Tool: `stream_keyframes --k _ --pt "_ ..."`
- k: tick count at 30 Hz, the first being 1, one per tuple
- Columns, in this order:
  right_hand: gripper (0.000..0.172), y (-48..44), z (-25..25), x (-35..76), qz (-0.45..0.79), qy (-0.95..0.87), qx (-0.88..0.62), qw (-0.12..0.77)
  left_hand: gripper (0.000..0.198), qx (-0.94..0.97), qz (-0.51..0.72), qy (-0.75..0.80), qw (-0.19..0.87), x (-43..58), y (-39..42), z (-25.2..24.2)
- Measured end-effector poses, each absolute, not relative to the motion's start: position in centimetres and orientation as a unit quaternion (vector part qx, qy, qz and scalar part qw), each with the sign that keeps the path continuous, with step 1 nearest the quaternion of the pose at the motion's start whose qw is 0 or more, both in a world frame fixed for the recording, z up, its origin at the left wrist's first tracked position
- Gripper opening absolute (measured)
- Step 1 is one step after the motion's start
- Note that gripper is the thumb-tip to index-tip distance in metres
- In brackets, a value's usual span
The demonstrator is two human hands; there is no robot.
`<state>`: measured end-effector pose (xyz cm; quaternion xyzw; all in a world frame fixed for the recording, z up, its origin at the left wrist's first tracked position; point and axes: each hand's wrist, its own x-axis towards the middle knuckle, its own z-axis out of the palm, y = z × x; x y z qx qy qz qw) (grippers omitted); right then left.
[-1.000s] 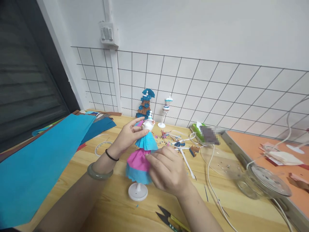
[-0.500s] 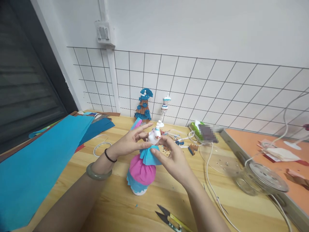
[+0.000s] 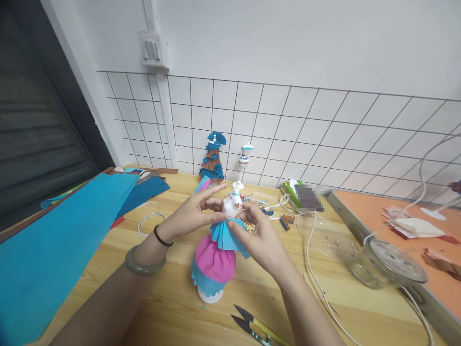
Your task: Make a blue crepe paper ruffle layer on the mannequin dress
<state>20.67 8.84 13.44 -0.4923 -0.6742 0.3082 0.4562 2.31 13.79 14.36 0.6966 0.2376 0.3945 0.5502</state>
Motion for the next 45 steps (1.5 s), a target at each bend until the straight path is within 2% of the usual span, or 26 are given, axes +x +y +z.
stream_keyframes --k 4,12,17,20,29,38,45 --pt "0.04 8.8 13.7 20.6 0.314 -0.657 -0.511 0.457 0.089 0.72 0.395 0.25 0.512 2.5 13.4 14.7" --pt "0.039 8.6 13.9 21.3 0.364 -0.663 -0.494 0.429 0.09 0.704 0.401 0.223 0.542 2.5 14.1 13.8" --pt "0.043 8.6 14.2 22.0 0.397 -0.646 -0.491 0.43 0.089 0.719 0.4 0.235 0.517 2.0 14.3 13.8" --pt "0.039 8.7 14.5 22.4 0.428 -0.643 -0.483 0.413 0.089 0.721 0.4 0.243 0.512 1.9 14.2 14.0" --pt "0.03 7.8 15.2 22.4 0.431 -0.692 -0.46 0.352 0.088 0.682 0.391 0.214 0.579 2.2 13.9 14.2" --pt "0.026 8.0 15.2 22.0 0.364 -0.712 -0.467 0.377 0.086 0.707 0.379 0.211 0.559 2.1 13.7 14.6" --pt "0.029 8.1 14.5 21.6 0.397 -0.677 -0.476 0.397 0.085 0.718 0.374 0.208 0.549 1.9 13.7 14.6"
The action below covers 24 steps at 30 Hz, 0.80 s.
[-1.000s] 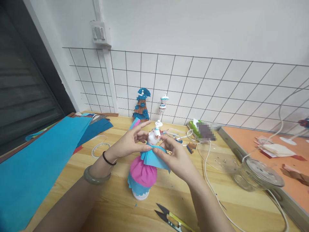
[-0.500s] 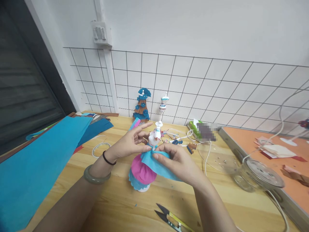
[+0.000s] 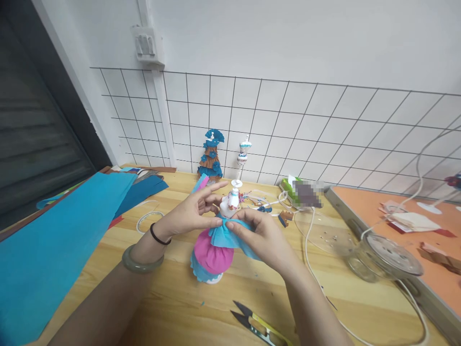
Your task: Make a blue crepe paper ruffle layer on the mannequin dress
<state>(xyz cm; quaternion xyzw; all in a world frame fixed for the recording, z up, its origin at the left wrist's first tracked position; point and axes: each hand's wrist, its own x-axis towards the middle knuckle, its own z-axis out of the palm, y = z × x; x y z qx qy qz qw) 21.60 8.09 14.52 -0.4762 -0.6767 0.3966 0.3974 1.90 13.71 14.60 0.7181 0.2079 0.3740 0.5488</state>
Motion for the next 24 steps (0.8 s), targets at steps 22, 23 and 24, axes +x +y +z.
stream_keyframes --k 22,23,24 --pt "0.033 8.43 13.81 21.3 0.363 -0.685 -0.484 0.405 0.08 0.718 0.368 0.199 0.556 1.64 13.87 14.51" --pt "0.033 8.46 13.8 21.32 0.362 -0.686 -0.485 0.405 0.079 0.72 0.37 0.199 0.553 1.66 13.85 14.53" --pt "0.032 8.48 13.78 21.33 0.363 -0.685 -0.485 0.405 0.079 0.72 0.372 0.2 0.551 1.69 13.82 14.54"
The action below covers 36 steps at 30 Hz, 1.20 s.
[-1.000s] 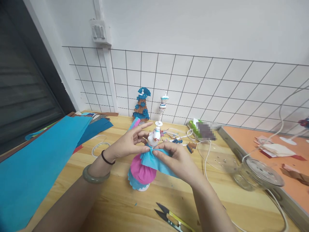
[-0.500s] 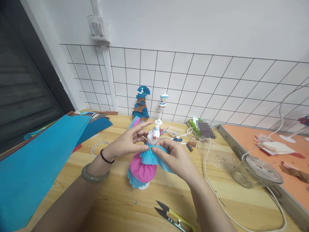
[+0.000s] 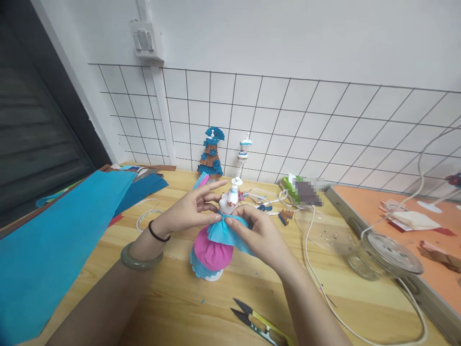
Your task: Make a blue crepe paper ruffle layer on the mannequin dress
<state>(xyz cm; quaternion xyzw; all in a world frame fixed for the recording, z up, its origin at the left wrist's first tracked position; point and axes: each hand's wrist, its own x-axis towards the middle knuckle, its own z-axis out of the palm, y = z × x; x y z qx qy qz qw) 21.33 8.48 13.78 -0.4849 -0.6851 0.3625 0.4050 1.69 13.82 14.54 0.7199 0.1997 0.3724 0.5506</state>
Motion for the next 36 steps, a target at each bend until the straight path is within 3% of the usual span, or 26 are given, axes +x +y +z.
stream_keyframes --k 13,28,32,36 --pt "0.037 8.4 13.9 20.9 0.42 -0.639 -0.488 0.422 0.077 0.727 0.374 0.212 0.535 1.8 13.5 14.9" --pt "0.035 8.4 13.7 20.3 0.344 -0.66 -0.517 0.422 0.08 0.695 0.399 0.234 0.55 2.2 13.7 14.4" --pt "0.023 8.4 13.7 20.6 0.198 -0.713 -0.494 0.455 0.081 0.677 0.434 0.252 0.538 2.3 14.0 14.2" --pt "0.029 8.0 14.2 20.5 0.005 -0.799 -0.407 0.442 0.078 0.638 0.488 0.284 0.524 2.5 14.5 14.2"
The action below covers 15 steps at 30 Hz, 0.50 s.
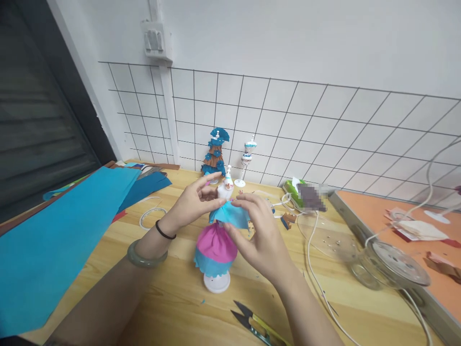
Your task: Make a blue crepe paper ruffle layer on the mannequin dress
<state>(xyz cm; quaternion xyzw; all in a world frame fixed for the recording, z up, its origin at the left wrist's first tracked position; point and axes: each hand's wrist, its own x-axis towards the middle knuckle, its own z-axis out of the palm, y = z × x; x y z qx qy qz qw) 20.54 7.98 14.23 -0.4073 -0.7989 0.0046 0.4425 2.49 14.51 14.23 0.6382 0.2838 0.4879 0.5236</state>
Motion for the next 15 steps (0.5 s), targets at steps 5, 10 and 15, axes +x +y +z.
stream_keyframes --k 5,10,15 --pt "0.031 7.9 14.2 20.1 -0.153 -0.833 -0.343 0.406 0.077 0.599 0.511 0.32 0.528 3.0 14.2 14.6" --pt "0.023 8.1 13.7 20.1 -0.255 -0.828 -0.318 0.385 0.073 0.605 0.501 0.33 0.523 3.7 13.5 14.9" --pt "0.018 7.9 13.7 20.2 -0.293 -0.832 -0.281 0.378 0.073 0.597 0.494 0.341 0.531 3.5 13.4 15.1"
